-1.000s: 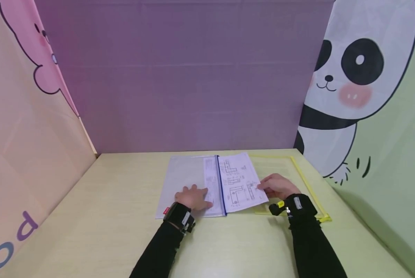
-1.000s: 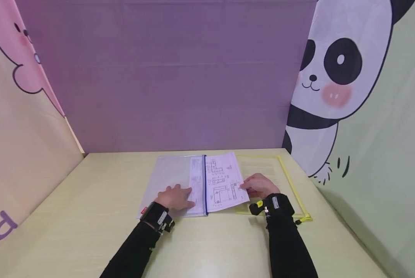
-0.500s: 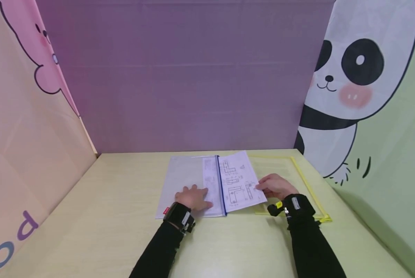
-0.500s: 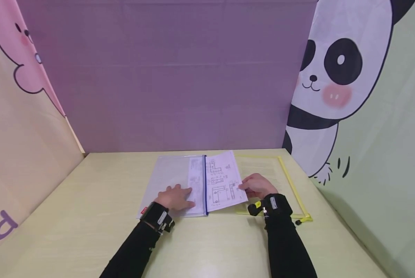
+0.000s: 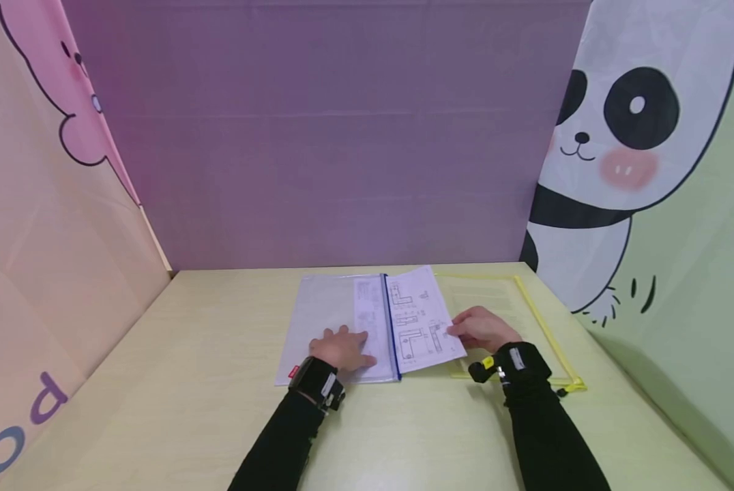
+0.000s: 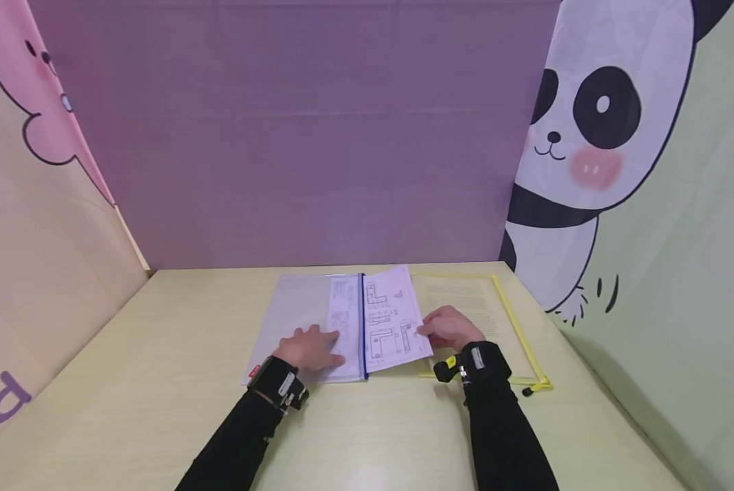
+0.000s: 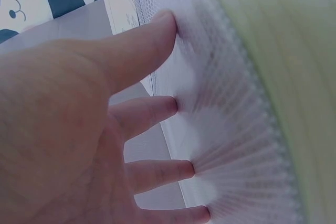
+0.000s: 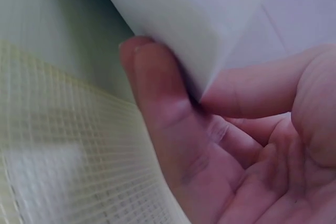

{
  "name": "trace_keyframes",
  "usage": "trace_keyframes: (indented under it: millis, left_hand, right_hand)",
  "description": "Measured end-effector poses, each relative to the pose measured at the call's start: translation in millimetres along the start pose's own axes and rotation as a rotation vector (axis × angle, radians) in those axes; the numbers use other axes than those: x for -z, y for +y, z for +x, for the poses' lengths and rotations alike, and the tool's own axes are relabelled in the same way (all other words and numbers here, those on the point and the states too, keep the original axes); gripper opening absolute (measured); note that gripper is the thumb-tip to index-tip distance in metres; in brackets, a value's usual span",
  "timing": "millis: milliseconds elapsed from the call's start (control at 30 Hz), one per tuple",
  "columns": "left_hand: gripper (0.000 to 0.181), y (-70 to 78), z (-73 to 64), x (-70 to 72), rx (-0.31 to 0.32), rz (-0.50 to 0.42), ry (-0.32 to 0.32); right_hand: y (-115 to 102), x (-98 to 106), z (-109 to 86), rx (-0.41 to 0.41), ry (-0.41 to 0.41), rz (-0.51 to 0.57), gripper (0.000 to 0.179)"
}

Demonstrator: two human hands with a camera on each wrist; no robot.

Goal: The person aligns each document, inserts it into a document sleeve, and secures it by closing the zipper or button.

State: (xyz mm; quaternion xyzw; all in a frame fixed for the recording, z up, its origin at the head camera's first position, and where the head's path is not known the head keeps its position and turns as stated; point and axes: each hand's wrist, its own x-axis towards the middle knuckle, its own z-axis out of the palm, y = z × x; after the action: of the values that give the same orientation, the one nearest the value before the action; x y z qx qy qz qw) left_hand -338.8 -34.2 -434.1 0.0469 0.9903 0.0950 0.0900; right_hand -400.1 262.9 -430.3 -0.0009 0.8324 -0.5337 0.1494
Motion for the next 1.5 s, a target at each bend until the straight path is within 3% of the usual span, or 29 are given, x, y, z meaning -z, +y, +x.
trace_keyframes:
  millis: [800,1100,1500]
  left_hand:
    - [0.066,1.5,-0.5,0.3,0.024,0.011,-0.008]
    - [0.067,1.9,-0.7,1.9,0.015,0.014,-0.013]
    - [0.067,1.3,-0.5,1.1,0.002,0.017,0.003]
  right_hand:
    - [-5,-19,2.4,0.029,-0.029,-0.059,0.026]
    - [-7,-9,-0.8,0.009,-0.042,0.038,0.029]
    - [-9,-11,-2.1,-0.043,-0.017,0.045,0.027]
